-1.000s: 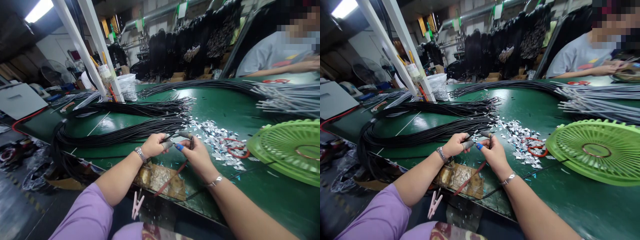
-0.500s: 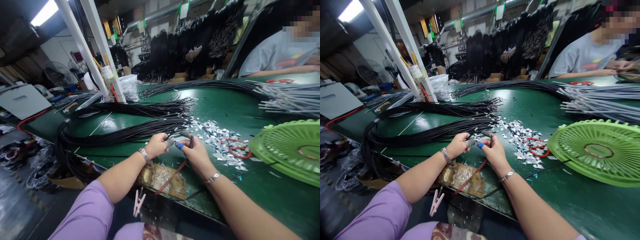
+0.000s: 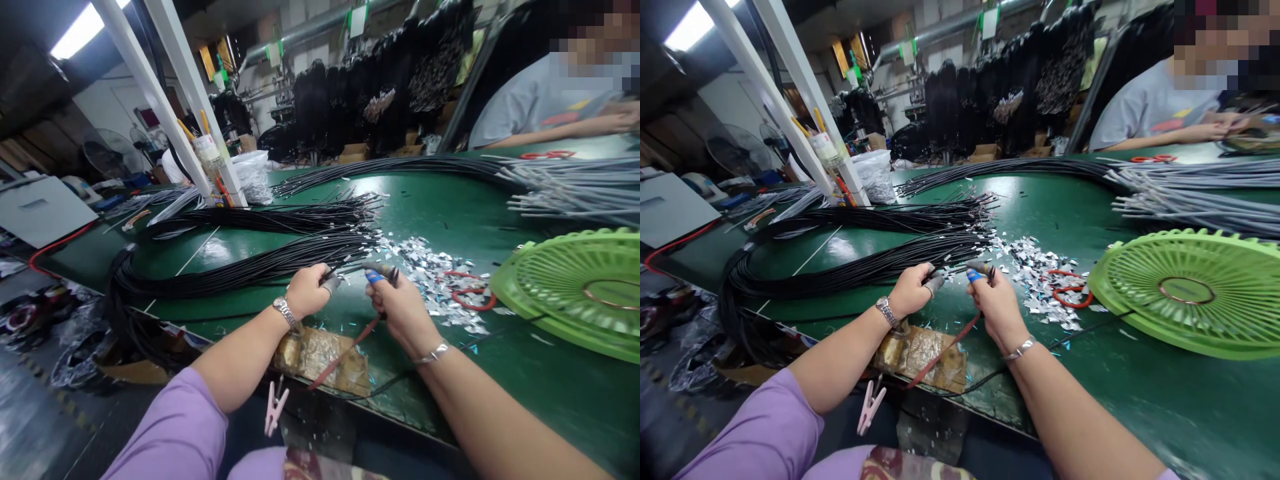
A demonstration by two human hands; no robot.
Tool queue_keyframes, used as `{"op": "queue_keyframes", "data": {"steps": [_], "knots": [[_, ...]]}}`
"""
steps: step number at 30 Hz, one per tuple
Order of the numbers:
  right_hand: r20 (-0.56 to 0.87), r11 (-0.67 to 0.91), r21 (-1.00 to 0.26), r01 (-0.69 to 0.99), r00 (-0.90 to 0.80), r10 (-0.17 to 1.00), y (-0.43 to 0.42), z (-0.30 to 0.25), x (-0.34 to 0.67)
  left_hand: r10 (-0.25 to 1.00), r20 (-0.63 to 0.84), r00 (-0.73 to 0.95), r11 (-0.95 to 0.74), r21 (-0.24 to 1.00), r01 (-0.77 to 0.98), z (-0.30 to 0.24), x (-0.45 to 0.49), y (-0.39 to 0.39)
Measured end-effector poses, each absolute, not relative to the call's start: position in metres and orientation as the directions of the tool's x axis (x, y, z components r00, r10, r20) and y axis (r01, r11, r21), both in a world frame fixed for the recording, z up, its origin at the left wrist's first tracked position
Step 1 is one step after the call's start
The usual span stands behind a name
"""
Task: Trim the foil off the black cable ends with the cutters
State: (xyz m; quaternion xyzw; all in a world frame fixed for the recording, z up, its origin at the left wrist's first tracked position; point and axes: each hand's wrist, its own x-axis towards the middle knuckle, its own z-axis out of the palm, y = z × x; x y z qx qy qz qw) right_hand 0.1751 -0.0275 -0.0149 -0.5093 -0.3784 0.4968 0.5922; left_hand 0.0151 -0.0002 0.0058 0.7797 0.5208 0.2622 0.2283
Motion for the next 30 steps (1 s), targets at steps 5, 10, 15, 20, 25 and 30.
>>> {"op": "queue_keyframes", "data": {"steps": [5,10,15,20,25,30], "knots": [[0.036,0.057,-0.992,-0.111,0.183,0.982,-0.028,-0.016,0.170,0.924,0.205,0.321,-0.380,0.568,0.730,0.007,0.016,-0.003],[-0.011,0.017,-0.987,-0.159,0.175,0.984,-0.029,-0.017,0.166,0.909,0.170,0.380,-0.415,0.321,0.851,0.013,0.020,-0.013],[-0.132,-0.082,-0.953,-0.291,0.156,0.979,-0.027,-0.014,0.166,0.905,0.139,0.402,-0.423,0.198,0.884,0.015,0.023,-0.016],[-0.089,-0.080,-0.946,-0.315,0.014,0.996,-0.033,-0.006,0.169,0.967,0.159,0.201,-0.251,0.424,0.870,0.013,0.015,0.001],[-0.068,-0.049,-0.959,-0.278,0.061,0.996,-0.033,-0.008,0.173,0.971,-0.158,0.182,0.073,0.912,0.403,0.013,0.011,0.011],[-0.093,-0.071,-0.969,-0.235,0.086,0.992,-0.028,-0.017,0.169,0.939,-0.205,0.278,0.139,0.961,0.239,0.012,0.011,0.007]]}}
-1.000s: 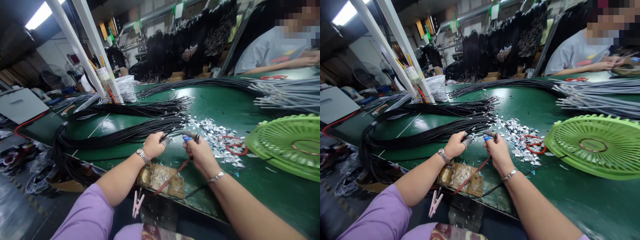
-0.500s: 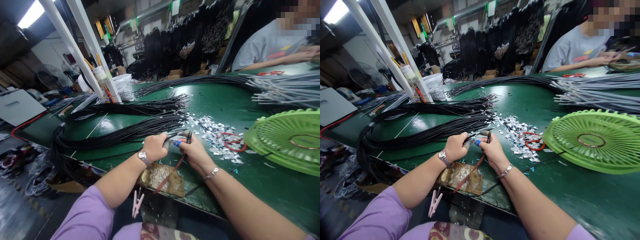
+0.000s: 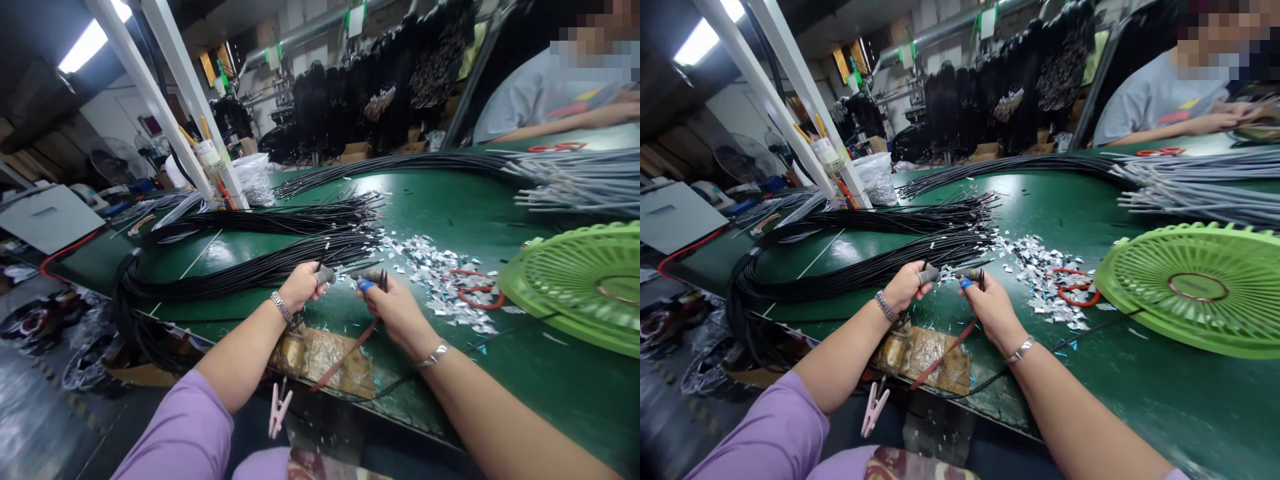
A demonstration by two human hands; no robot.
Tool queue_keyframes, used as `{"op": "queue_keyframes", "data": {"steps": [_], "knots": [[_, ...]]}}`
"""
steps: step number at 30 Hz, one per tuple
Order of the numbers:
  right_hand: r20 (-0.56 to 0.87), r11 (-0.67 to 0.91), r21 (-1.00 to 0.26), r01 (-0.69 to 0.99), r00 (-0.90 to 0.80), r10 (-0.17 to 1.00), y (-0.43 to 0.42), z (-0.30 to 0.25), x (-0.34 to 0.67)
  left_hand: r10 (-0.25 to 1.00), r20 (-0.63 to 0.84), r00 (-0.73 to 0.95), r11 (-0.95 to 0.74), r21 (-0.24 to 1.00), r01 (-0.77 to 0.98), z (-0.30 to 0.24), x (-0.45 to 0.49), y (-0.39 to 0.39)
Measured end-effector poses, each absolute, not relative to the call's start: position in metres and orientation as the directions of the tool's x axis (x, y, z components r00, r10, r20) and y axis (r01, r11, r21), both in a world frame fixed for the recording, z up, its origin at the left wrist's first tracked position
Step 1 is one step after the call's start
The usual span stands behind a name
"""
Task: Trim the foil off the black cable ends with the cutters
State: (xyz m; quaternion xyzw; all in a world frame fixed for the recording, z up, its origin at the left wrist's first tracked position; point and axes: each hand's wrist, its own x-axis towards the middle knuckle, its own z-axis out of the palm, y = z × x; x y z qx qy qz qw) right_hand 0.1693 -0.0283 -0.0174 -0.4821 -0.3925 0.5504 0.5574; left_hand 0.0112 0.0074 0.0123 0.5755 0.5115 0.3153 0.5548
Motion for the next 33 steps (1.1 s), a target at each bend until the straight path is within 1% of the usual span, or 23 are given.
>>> {"op": "queue_keyframes", "data": {"steps": [4,8,11,14,16,21,26,31,33], "knots": [[-0.042,-0.023,-0.983,-0.183,0.096,0.994,-0.028,-0.020,0.167,0.931,-0.169,0.324,0.094,0.967,0.236,0.011,0.012,0.006],[-0.014,0.005,-0.977,-0.215,0.089,0.996,-0.030,-0.018,0.164,0.930,-0.125,0.345,0.028,0.962,0.272,0.010,0.015,0.003],[-0.031,-0.005,-0.967,-0.253,0.098,0.995,-0.032,-0.017,0.162,0.920,-0.042,0.390,-0.105,0.931,0.349,0.006,0.016,0.002],[-0.042,-0.009,-0.953,-0.304,0.102,0.994,-0.032,-0.017,0.161,0.895,0.058,0.443,-0.265,0.866,0.424,0.002,0.015,0.001],[-0.045,-0.012,-0.946,-0.323,0.093,0.995,-0.032,-0.016,0.162,0.884,0.084,0.459,-0.315,0.833,0.455,0.001,0.015,0.001],[-0.080,-0.043,-0.942,-0.332,0.099,0.992,-0.031,-0.015,0.163,0.886,0.087,0.455,-0.332,0.805,0.491,0.003,0.014,0.000],[-0.095,-0.054,-0.952,-0.300,0.123,0.988,-0.030,-0.015,0.165,0.890,0.117,0.440,-0.371,0.748,0.551,0.003,0.015,-0.002],[-0.087,-0.043,-0.938,-0.343,0.112,0.990,-0.029,-0.015,0.168,0.869,0.216,0.445,-0.442,0.743,0.502,0.002,0.015,-0.002],[-0.076,-0.040,-0.938,-0.344,0.092,0.993,-0.029,-0.015,0.168,0.855,0.234,0.463,-0.463,0.746,0.479,0.002,0.014,-0.001]]}}
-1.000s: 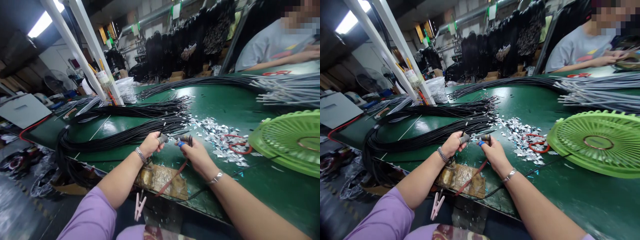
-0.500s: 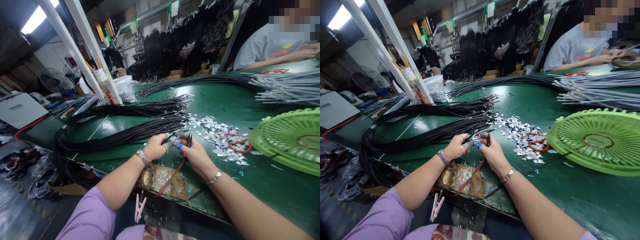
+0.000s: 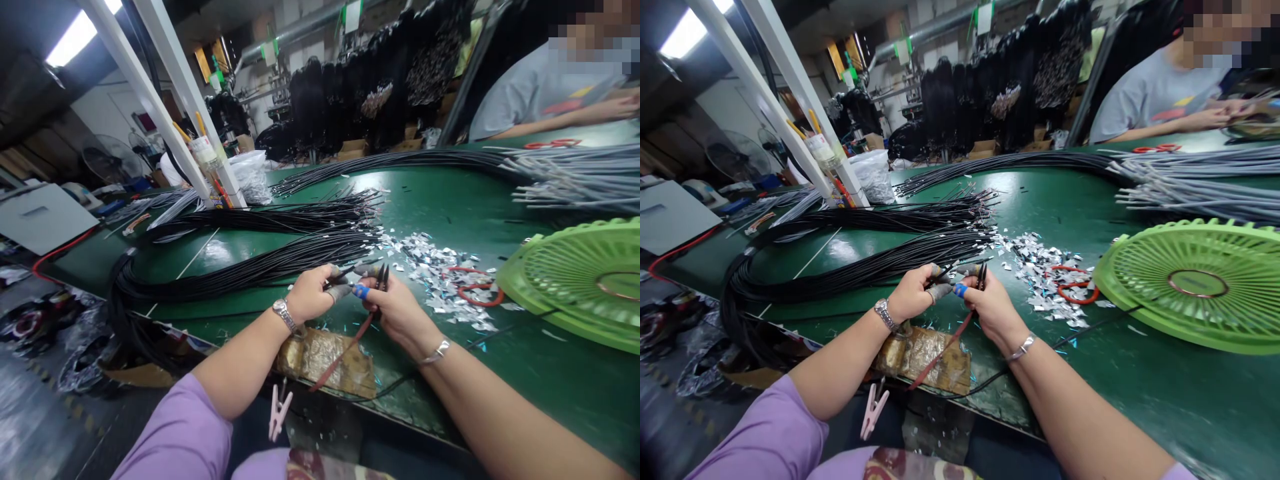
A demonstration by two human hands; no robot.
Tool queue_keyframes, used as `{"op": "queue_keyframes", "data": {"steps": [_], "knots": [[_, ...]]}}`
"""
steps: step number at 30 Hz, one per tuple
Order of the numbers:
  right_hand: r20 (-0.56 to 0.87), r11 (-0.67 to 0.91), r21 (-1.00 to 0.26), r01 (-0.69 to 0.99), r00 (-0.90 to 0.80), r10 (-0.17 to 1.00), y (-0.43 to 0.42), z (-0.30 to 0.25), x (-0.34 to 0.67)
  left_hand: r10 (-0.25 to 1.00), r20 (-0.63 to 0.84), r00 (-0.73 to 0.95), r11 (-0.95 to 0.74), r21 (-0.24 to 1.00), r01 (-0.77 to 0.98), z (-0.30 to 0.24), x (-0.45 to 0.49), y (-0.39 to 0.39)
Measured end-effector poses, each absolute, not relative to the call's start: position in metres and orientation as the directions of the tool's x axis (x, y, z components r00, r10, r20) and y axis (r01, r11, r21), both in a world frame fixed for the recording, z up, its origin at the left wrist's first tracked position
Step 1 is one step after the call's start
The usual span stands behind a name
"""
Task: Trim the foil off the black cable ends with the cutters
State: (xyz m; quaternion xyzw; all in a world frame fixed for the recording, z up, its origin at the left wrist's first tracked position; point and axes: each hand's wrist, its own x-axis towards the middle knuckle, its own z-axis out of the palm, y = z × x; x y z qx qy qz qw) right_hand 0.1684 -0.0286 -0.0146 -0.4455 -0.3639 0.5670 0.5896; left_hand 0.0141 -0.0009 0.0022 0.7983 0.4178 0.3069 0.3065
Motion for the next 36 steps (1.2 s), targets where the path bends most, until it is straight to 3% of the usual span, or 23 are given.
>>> {"op": "queue_keyframes", "data": {"steps": [4,9,11,15,17,22,26,28,33,36], "knots": [[-0.050,-0.037,-0.961,-0.273,0.042,0.998,-0.030,-0.014,0.171,0.828,0.209,0.521,-0.481,0.741,0.468,0.005,0.012,0.000],[0.057,0.061,-0.994,-0.092,0.046,0.997,-0.031,-0.011,0.175,0.819,0.207,0.535,-0.529,0.632,0.566,0.012,0.014,-0.004],[0.109,0.110,-0.994,-0.010,0.049,0.993,-0.030,-0.011,0.177,0.833,0.169,0.526,-0.491,0.663,0.565,0.012,0.016,-0.005],[0.181,0.173,-0.978,0.116,0.059,0.982,-0.029,-0.014,0.176,0.873,-0.090,0.479,-0.141,0.894,0.426,0.008,0.021,-0.005],[0.218,0.207,-0.967,0.148,0.060,0.974,-0.029,-0.016,0.176,0.855,-0.216,0.471,0.062,0.945,0.322,0.007,0.021,-0.003],[0.316,0.283,-0.892,0.354,0.041,0.948,-0.029,-0.022,0.180,0.828,-0.329,0.454,0.330,0.941,0.079,0.015,0.015,0.004],[0.280,0.235,-0.813,0.533,0.004,0.960,-0.025,-0.026,0.182,0.811,-0.351,0.468,0.410,0.912,-0.027,0.020,0.010,0.007],[0.253,0.225,-0.833,0.506,-0.014,0.967,-0.023,-0.027,0.181,0.818,-0.328,0.473,0.384,0.923,-0.025,0.018,0.010,0.007],[0.225,0.221,-0.960,0.173,0.004,0.974,-0.024,-0.023,0.179,0.863,-0.221,0.454,0.219,0.974,0.059,0.011,0.014,0.005],[0.174,0.171,-0.981,0.095,0.028,0.984,-0.027,-0.019,0.178,0.880,-0.207,0.427,0.160,0.977,0.142,0.010,0.016,0.003]]}}
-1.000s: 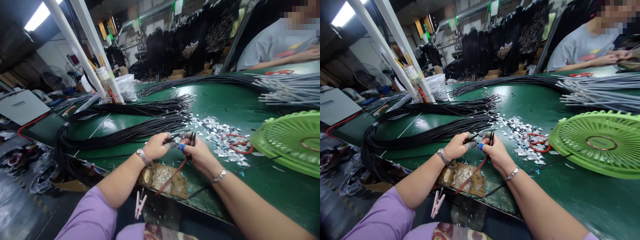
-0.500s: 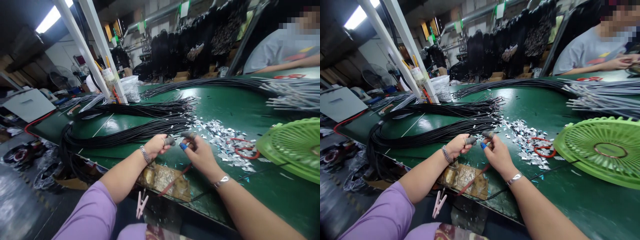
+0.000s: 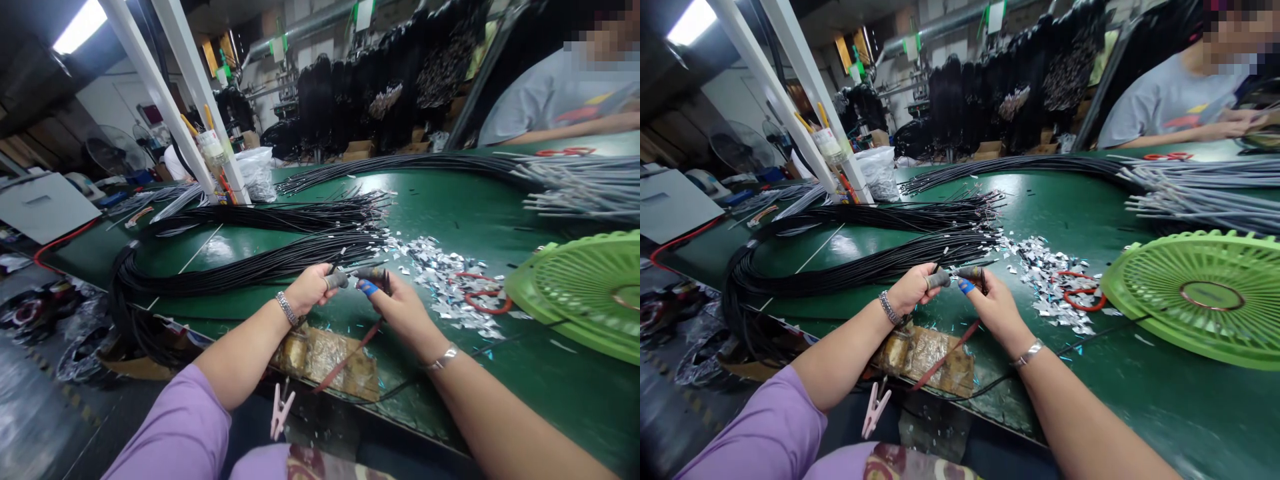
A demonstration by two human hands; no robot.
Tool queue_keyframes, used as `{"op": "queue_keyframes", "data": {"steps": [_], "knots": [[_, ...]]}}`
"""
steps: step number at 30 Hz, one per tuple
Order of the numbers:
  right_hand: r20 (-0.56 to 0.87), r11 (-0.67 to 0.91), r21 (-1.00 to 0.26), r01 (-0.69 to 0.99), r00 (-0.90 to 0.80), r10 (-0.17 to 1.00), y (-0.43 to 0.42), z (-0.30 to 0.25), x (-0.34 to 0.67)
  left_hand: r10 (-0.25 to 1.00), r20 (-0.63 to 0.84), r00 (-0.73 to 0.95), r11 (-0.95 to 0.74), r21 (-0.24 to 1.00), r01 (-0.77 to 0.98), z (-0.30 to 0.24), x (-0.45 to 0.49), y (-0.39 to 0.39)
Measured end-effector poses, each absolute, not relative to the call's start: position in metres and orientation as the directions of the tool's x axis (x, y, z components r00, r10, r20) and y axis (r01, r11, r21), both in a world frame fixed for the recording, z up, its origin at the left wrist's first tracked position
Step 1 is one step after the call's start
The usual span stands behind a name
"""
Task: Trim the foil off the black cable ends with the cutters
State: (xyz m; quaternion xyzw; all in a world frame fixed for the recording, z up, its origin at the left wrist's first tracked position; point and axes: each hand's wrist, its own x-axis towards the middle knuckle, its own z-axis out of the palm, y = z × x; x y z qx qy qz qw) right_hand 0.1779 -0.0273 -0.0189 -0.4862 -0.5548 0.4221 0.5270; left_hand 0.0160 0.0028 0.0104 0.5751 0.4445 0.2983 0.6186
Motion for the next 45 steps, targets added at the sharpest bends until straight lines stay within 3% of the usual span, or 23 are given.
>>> {"op": "queue_keyframes", "data": {"steps": [9,15,19,24,29,33,40,45], "knots": [[0.134,0.128,-0.983,0.133,0.037,0.990,-0.029,-0.017,0.176,0.881,-0.190,0.433,0.096,0.969,0.229,0.007,0.018,0.001],[0.103,0.103,-0.935,0.340,-0.017,0.994,-0.022,-0.023,0.181,0.926,-0.107,0.362,0.038,0.980,0.194,0.011,0.018,0.000],[0.128,0.126,-0.983,0.131,0.006,0.992,-0.027,-0.018,0.178,0.938,0.065,0.340,-0.167,0.945,0.280,0.008,0.017,0.000],[0.099,0.100,-0.995,-0.021,0.057,0.993,-0.034,-0.013,0.172,0.886,0.218,0.409,-0.404,0.796,0.451,0.002,0.016,-0.001],[0.050,0.058,-0.992,-0.108,0.070,0.996,-0.033,-0.014,0.170,0.872,0.235,0.430,-0.440,0.763,0.474,0.001,0.015,0.000],[-0.009,-0.004,-0.982,-0.191,0.027,1.000,-0.031,-0.013,0.171,0.865,0.234,0.445,-0.423,0.817,0.392,0.000,0.014,0.002],[-0.188,-0.298,-0.827,-0.476,-0.265,0.946,-0.027,-0.015,0.176,0.843,0.079,0.531,-0.259,0.926,0.273,-0.001,0.015,0.003],[-0.214,-0.352,-0.800,-0.486,-0.317,0.924,-0.029,-0.016,0.176,0.817,0.255,0.518,-0.464,0.824,0.326,-0.002,0.010,0.006]]}}
